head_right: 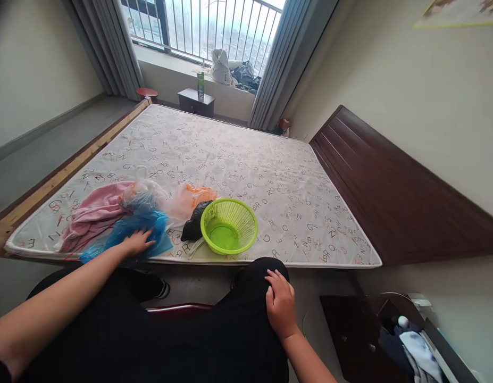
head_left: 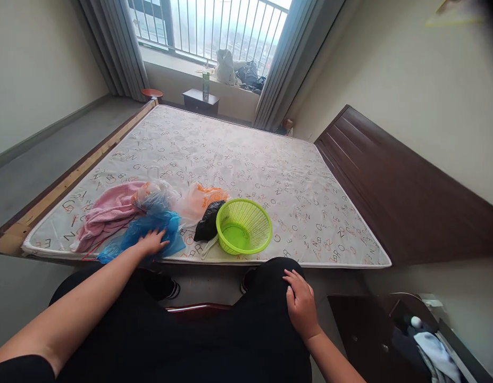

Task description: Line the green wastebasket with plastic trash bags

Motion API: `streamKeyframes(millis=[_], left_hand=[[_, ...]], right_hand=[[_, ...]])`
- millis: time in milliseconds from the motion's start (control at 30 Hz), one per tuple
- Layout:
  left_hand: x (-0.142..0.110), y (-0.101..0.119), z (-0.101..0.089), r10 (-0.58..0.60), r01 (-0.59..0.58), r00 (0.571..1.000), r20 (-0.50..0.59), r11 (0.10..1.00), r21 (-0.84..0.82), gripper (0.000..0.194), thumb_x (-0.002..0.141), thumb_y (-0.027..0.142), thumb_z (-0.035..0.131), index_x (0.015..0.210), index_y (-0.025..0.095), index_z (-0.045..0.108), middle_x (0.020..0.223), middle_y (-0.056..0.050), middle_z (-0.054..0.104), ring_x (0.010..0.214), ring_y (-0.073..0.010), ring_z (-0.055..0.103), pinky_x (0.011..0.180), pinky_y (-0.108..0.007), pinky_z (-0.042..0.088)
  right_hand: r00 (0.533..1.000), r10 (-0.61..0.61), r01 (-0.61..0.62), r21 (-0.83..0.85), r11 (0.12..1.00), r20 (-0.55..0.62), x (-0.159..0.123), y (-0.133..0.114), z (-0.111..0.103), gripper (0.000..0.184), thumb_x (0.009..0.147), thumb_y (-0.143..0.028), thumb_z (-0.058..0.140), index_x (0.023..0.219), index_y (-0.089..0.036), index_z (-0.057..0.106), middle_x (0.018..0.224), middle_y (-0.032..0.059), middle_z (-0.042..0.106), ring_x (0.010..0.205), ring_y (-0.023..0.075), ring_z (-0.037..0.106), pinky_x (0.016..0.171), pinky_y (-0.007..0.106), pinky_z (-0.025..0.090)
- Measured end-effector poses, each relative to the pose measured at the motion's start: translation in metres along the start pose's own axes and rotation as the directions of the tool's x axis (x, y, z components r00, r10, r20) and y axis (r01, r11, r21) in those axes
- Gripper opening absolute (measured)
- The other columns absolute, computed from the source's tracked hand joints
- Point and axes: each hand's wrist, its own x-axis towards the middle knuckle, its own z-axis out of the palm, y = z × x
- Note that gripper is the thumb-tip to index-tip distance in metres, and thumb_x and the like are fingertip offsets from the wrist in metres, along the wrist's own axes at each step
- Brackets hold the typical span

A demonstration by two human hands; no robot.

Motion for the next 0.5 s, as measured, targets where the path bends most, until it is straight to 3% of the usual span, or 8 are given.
streamKeyframes(millis=[67,133,233,333,500], left_hand=[[-0.009,-0.002,-0.017,0.139,-0.141,0.988,-0.067,0.990,-0.021,0.078,0.093,0.054,0.049,0.159,0.012,0.039,0.164,-0.021,0.035,0.152,-0.0398,0.031,0.120,-0.057,0.030],[-0.028,-0.004,-0.036,0.293,-0.297,0.947,-0.131,0.955,-0.014,0.073,0.096,0.050,0.046,0.159,0.012,0.039,0.162,-0.017,0.041,0.150,-0.0323,0.039,0.123,-0.046,0.031],[-0.070,-0.019,-0.056,0.428,-0.427,0.891,-0.150,0.903,0.038,0.072,0.098,0.055,0.047,0.160,0.019,0.037,0.164,-0.012,0.039,0.148,-0.0304,0.042,0.123,-0.045,0.033],[-0.115,-0.048,-0.058,0.533,-0.528,0.832,-0.152,0.846,0.073,0.069,0.097,0.059,0.050,0.157,0.026,0.045,0.164,-0.006,0.040,0.150,-0.0305,0.040,0.124,-0.046,0.033],[-0.184,-0.087,-0.046,0.541,-0.529,0.826,-0.160,0.841,0.110,0.060,0.096,0.055,0.054,0.152,0.034,0.051,0.161,-0.003,0.044,0.144,-0.0302,0.048,0.121,-0.044,0.039]], right_hand=[[1.000,-0.006,0.006,-0.010,1.000,-0.009,-0.001,0.000,0.001,0.034,0.098,-0.025,0.040,0.117,-0.024,0.068,0.135,0.0075,0.068,0.135,0.0303,0.056,0.105,0.053,0.046],[1.000,-0.021,0.021,-0.014,1.000,-0.009,-0.002,0.000,0.001,0.034,0.098,-0.024,0.040,0.118,-0.024,0.068,0.136,0.0068,0.068,0.136,0.0301,0.056,0.105,0.053,0.046],[0.997,-0.077,0.077,-0.009,0.997,0.007,-0.003,0.006,0.001,0.034,0.097,-0.023,0.042,0.117,-0.025,0.069,0.136,0.0057,0.068,0.136,0.0297,0.055,0.105,0.052,0.046],[0.986,-0.168,0.168,-0.009,0.986,0.016,0.002,0.016,-0.001,0.034,0.094,-0.020,0.043,0.115,-0.025,0.070,0.135,0.0058,0.069,0.134,0.0295,0.057,0.105,0.052,0.045],[0.927,-0.367,0.367,0.014,0.930,0.073,0.012,0.023,-0.010,0.035,0.091,-0.017,0.048,0.116,-0.025,0.071,0.133,0.0050,0.071,0.132,0.0270,0.060,0.108,0.050,0.045]])
